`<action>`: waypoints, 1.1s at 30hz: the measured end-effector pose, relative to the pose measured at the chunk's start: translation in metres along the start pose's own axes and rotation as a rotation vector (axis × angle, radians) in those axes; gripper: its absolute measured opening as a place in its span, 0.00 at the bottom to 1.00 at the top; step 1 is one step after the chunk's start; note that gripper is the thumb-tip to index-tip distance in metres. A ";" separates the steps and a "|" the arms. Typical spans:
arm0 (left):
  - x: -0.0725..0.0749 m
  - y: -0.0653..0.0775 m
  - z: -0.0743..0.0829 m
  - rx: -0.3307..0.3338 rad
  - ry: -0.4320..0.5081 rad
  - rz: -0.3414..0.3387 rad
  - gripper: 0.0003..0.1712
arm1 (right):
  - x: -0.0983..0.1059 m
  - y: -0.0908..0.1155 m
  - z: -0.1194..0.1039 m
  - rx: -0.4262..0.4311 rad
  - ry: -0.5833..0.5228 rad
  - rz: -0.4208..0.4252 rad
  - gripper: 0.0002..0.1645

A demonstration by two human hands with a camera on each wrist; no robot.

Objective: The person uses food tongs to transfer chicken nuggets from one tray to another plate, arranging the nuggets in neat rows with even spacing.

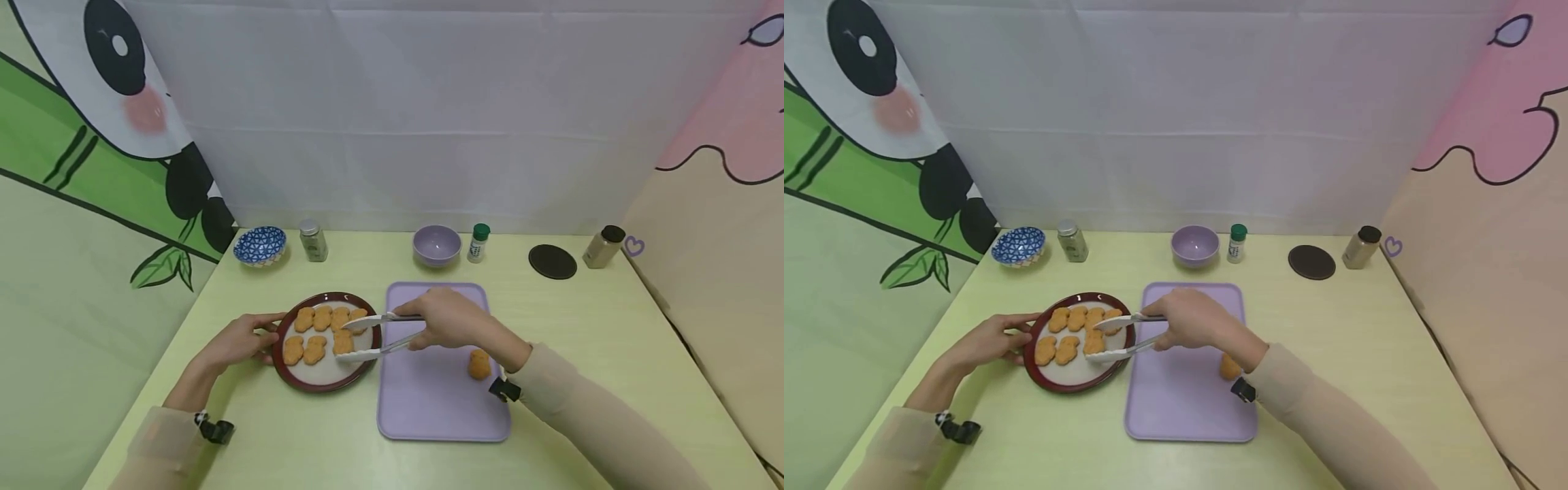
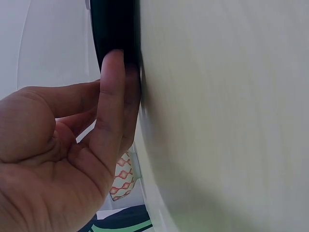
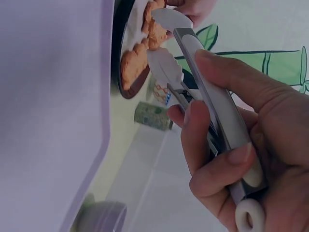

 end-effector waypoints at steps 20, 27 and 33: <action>-0.001 -0.001 0.001 0.000 0.011 0.001 0.28 | -0.017 -0.020 -0.014 -0.044 -0.028 -0.046 0.35; -0.001 -0.001 0.000 0.007 0.004 0.003 0.28 | -0.008 -0.004 -0.010 -0.035 -0.039 -0.014 0.37; 0.000 0.000 -0.001 -0.001 -0.002 0.001 0.28 | 0.028 0.041 0.004 0.006 0.004 0.080 0.38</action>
Point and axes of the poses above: each hand's wrist, its own y-axis away from the middle knuckle, its own x-axis out of the back of the hand, z = x × y, the point moved 1 cm from there along -y, towards the middle knuckle, and after that the axes turned 5 degrees about -y, right-handed, at the moved point
